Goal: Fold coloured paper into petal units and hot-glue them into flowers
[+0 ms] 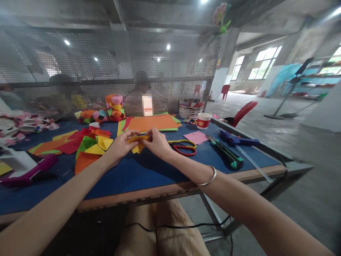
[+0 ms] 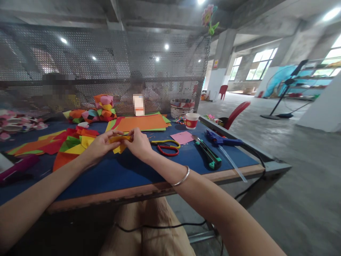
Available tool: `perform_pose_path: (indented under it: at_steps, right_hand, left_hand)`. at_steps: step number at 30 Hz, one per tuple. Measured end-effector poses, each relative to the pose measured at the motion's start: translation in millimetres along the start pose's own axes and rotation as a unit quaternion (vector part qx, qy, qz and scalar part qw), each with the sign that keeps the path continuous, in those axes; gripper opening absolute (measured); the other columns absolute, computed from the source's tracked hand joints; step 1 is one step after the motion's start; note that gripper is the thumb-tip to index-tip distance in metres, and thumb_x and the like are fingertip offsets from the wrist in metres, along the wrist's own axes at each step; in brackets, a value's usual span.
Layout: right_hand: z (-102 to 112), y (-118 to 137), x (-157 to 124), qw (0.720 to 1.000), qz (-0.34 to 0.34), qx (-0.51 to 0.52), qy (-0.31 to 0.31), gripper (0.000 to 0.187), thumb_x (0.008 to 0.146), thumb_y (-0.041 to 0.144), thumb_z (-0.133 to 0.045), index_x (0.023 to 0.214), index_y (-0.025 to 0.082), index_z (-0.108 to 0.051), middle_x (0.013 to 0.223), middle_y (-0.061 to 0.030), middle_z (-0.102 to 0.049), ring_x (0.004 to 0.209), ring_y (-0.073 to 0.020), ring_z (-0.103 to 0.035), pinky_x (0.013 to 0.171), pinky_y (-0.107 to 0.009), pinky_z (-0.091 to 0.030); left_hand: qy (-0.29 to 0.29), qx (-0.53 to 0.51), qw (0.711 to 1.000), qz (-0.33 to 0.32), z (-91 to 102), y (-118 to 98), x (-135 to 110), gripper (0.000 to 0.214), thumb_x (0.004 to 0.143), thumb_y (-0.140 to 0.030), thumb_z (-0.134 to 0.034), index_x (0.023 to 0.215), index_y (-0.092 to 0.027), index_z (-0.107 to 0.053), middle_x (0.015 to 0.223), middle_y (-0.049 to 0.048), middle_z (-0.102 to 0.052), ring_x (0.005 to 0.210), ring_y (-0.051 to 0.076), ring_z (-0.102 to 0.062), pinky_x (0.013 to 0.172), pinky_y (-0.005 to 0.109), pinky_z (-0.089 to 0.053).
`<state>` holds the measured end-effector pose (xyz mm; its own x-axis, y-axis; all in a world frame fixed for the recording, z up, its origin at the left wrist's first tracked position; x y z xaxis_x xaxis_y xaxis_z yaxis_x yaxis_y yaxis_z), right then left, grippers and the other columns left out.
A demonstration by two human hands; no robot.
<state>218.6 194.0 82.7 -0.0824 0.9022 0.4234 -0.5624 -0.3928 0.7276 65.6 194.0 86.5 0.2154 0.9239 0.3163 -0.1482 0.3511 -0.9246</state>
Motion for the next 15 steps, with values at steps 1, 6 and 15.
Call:
perform_pose_path:
  at_steps: [1, 6, 15]
  right_hand:
    - [0.5, 0.2, 0.1, 1.000, 0.006, -0.010, 0.001, 0.020, 0.081, 0.023, -0.073, 0.090, 0.022, -0.054, 0.079, 0.0022, -0.064, 0.076, -0.0157, -0.061, 0.071, -0.028, -0.045]
    - [2.3, 2.8, -0.3, 0.995, 0.051, -0.079, 0.011, 0.015, 0.083, 0.018, -0.068, 0.096, 0.022, -0.060, 0.084, -0.0017, -0.070, 0.080, -0.0194, -0.066, 0.072, -0.029, -0.045]
    - [5.5, 9.0, -2.0, 0.994, 0.088, -0.065, -0.011, 0.032, 0.083, 0.014, -0.070, 0.109, 0.022, -0.054, 0.096, -0.0013, -0.070, 0.081, -0.0173, -0.065, 0.074, -0.029, -0.045]
  left_hand:
    - [0.005, 0.016, 1.000, 0.002, -0.6, -1.6, -0.5, 0.046, 0.060, -0.040, -0.084, 0.099, -0.019, -0.071, 0.109, 0.0078, -0.076, 0.106, 0.028, -0.069, 0.095, 0.040, -0.052]
    - [0.051, 0.075, 0.995, 0.049, -4.1, -1.4, -2.5, 0.049, 0.062, -0.055, -0.084, 0.097, -0.020, -0.078, 0.096, 0.0064, -0.079, 0.097, 0.029, -0.071, 0.085, 0.038, -0.057]
    - [0.111, -0.084, 0.977, 0.164, -11.4, 9.2, -8.3, 0.044, 0.061, -0.044, -0.092, 0.095, -0.020, -0.078, 0.092, 0.0073, -0.078, 0.086, 0.022, -0.072, 0.072, 0.031, -0.061]
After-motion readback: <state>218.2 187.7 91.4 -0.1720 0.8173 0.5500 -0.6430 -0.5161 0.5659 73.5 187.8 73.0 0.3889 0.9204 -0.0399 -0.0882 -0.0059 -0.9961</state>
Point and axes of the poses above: each hand's wrist, its own x-axis towards the middle knuckle, its own z-axis out of the back of the hand, y = z × x, the point moved 5 cm from there along x, towards the middle knuckle
